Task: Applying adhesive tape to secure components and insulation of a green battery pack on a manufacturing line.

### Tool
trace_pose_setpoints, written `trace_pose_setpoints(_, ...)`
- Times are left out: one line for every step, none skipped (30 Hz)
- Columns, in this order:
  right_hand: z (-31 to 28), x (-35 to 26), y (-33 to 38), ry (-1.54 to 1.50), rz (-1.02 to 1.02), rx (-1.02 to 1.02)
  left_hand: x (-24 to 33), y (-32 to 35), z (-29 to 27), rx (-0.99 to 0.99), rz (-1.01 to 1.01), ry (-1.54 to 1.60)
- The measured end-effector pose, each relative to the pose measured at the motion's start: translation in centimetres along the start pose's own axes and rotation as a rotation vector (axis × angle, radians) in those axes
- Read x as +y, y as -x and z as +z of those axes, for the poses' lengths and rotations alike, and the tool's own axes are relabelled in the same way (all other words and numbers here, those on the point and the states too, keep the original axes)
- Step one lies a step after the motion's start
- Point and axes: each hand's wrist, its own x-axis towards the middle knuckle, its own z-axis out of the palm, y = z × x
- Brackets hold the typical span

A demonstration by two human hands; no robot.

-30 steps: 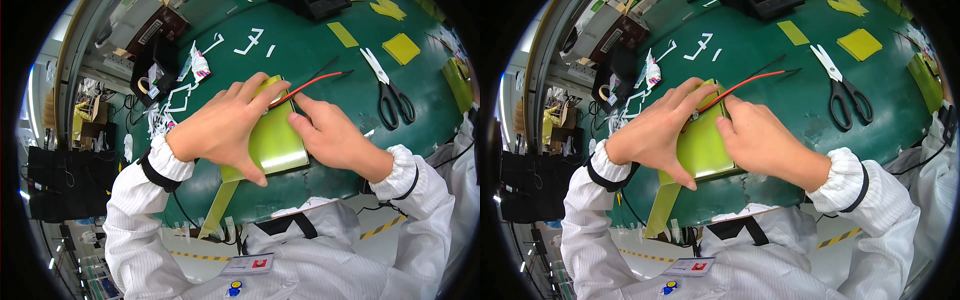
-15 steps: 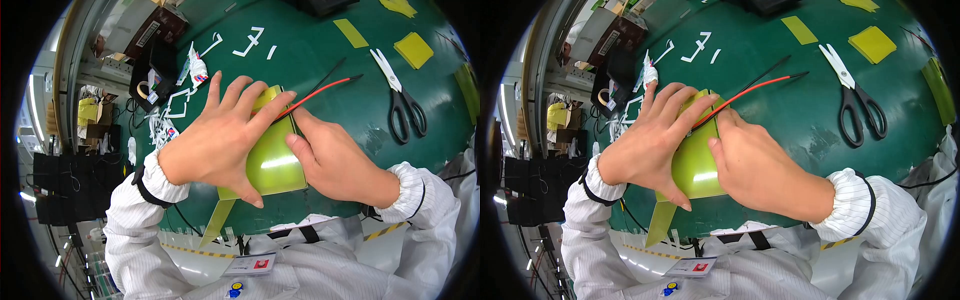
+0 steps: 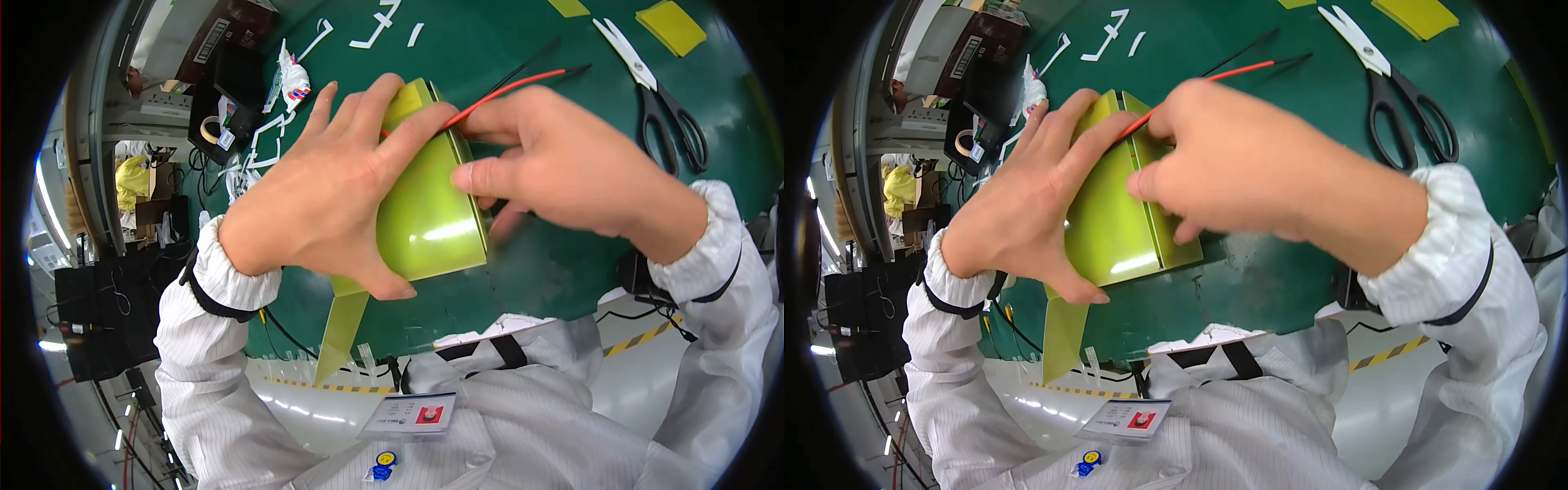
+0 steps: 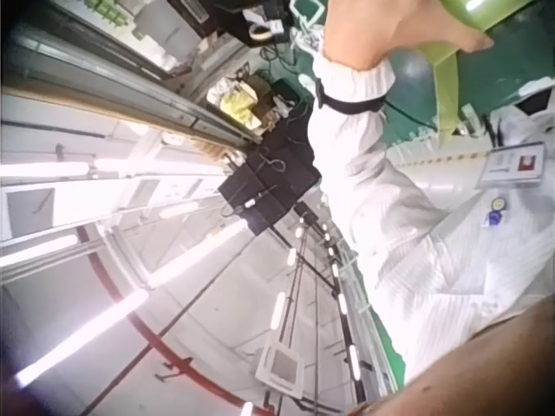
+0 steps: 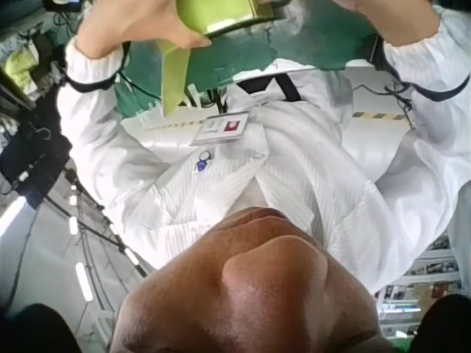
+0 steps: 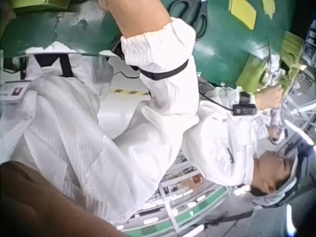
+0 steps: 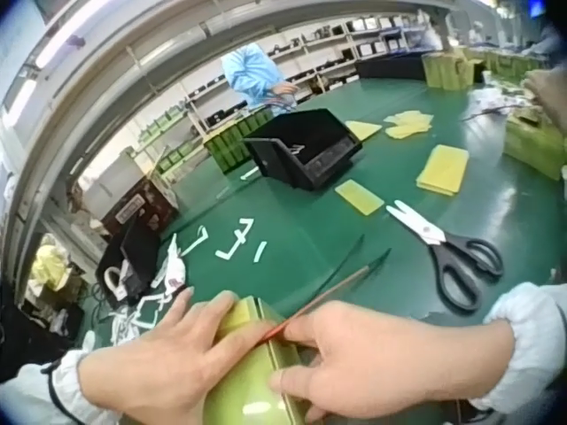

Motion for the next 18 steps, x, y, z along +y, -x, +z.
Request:
trace_pose_setpoints(-0.2,-0.1,0.0,-0.032,0.015,0.0,-0.1,0.0,0.1,0.005,0.023,0.023)
trace_pose_setpoints(-0.5,-0.2,0.0,-0.062,0.03,-0.001,-0.2,-0.1,0.3,0.002,0.024,0.026)
trace_pose_setpoints(-0.8,-0.3,0.0,-0.081,0.087,0.005,-0.3,-0.1,0.5,0.018,0.039,0.062)
trace_pose_setpoints(-0.7,-0.3,0.0,-0.082,0.087,-0.001,-0.3,0.0,0.6,0.036,0.054,0.098)
trace_pose_setpoints(-0.6,-0.3,0.0,-0.076,0.11,0.003,-0.3,0.1,0.7,0.034,0.047,0.1)
trace_pose_setpoints(-0.6,-0.3,0.1,-0.069,0.134,0.014,-0.3,0.1,0.7,0.04,0.06,0.099)
trace_pose_setpoints(-0.2,-0.3,0.0,0.061,0.115,-0.029,-0.4,0.0,0.8,0.047,0.072,0.097)
trace_pose_setpoints(0.0,-0.5,0.4,0.297,0.097,-0.073,-0.4,0.0,0.9,0.049,0.071,0.099)
trace_pose_setpoints(0.5,-0.1,0.7,0.239,0.053,-0.056,-0.4,0.0,0.9,0.049,0.065,0.113)
trace_pose_setpoints(1.0,0.3,0.9,0.18,0.01,-0.039,-0.4,0.0,1.0,0.049,0.058,0.127)
trace_pose_setpoints(1.3,0.6,1.0,0.181,0.012,-0.04,-0.5,-0.1,1.1,0.051,0.058,0.13)
trace_pose_setpoints(1.6,0.7,1.0,0.221,-0.037,-0.012,-0.5,-0.1,1.2,0.049,0.061,0.15)
trace_pose_setpoints(1.8,0.9,0.9,0.259,-0.085,0.015,-0.6,-0.2,1.2,0.047,0.064,0.17)
trace_pose_setpoints(2.1,1.3,0.9,0.258,-0.08,0.013,-0.6,-0.2,1.3,0.046,0.065,0.176)
trace_pose_setpoints(2.3,1.6,0.8,0.31,-0.179,0.047,-0.6,-0.3,1.3,0.047,0.063,0.179)
trace_pose_setpoints(2.4,1.8,0.8,0.362,-0.278,0.081,-0.6,-0.3,1.3,0.048,0.061,0.182)
trace_pose_setpoints(2.2,1.9,1.0,0.4,-0.287,0.046,-0.6,-0.4,1.3,0.046,0.065,0.19)
trace_pose_setpoints(2.0,1.9,0.9,0.398,-0.283,0.039,-0.6,-0.4,1.3,0.041,0.06,0.196)
